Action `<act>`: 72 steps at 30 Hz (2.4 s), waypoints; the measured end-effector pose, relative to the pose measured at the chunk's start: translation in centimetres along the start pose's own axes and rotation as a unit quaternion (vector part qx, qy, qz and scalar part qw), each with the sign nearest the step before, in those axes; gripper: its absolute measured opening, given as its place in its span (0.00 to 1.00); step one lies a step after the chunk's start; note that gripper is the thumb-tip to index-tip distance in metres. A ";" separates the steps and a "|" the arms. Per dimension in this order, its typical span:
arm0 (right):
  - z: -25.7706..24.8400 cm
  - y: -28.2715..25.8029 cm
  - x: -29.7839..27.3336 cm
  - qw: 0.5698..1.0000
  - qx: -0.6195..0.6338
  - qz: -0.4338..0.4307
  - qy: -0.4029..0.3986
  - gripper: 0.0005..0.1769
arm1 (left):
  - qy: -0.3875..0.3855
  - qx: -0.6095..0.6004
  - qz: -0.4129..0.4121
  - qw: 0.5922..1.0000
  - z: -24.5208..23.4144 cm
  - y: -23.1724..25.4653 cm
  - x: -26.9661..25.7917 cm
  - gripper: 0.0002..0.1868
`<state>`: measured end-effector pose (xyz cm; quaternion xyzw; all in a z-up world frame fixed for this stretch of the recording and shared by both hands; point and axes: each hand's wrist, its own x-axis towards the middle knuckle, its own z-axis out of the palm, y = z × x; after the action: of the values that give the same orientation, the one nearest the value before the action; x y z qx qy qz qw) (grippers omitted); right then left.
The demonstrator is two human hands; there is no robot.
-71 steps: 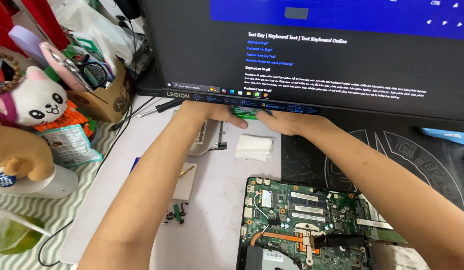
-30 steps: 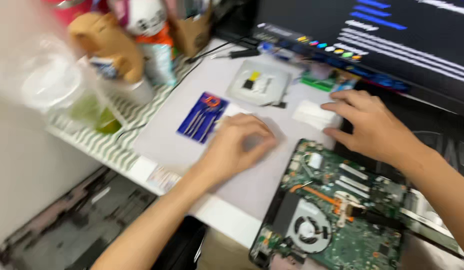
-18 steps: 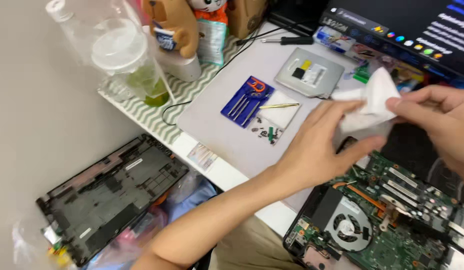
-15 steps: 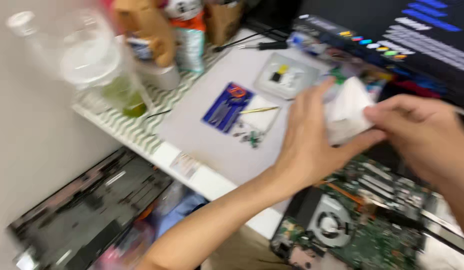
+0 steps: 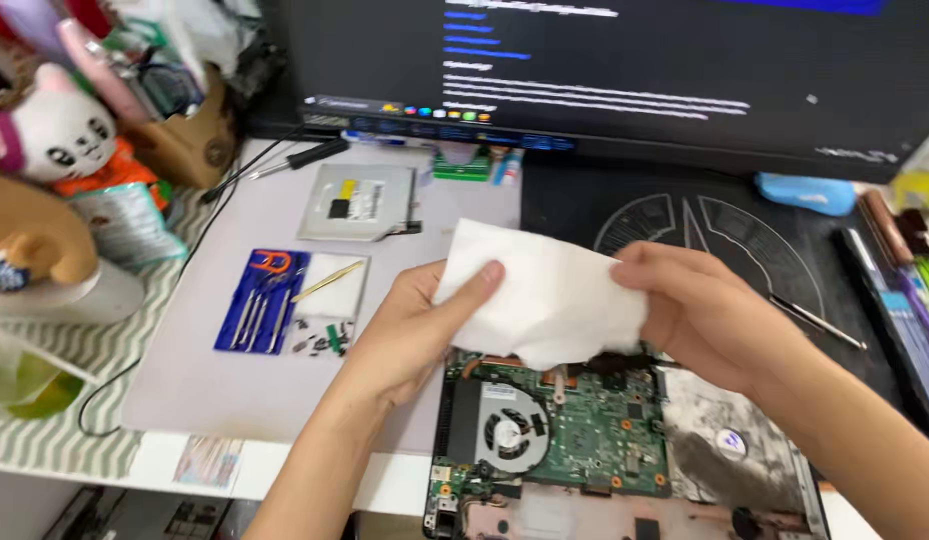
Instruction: The person disassembles a laptop by removing its bottom casing and internals using a screwdriver and hands, then wipes the internal motherboard components with a white cloth.
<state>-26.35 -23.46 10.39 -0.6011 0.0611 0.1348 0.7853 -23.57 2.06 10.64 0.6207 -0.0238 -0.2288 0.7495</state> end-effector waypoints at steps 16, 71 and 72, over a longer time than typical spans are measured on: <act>-1.0 1.3 -3.5 0.995 0.047 0.061 0.057 0.28 | -0.001 0.387 0.280 0.879 3.8 -1.6 -2.0 0.30; -2.3 2.6 -5.9 0.993 -0.046 -0.080 0.067 0.34 | 0.048 0.237 0.142 0.960 5.4 -1.6 -0.9 0.12; -2.1 2.4 -5.6 0.994 -0.047 -0.080 0.065 0.34 | 0.049 0.237 0.142 0.960 5.4 -1.4 -1.0 0.12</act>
<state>-32.27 -25.69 9.07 -0.6479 0.0572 0.0345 0.7588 -26.66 -2.73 10.82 0.7812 -0.1283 -0.0767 0.6061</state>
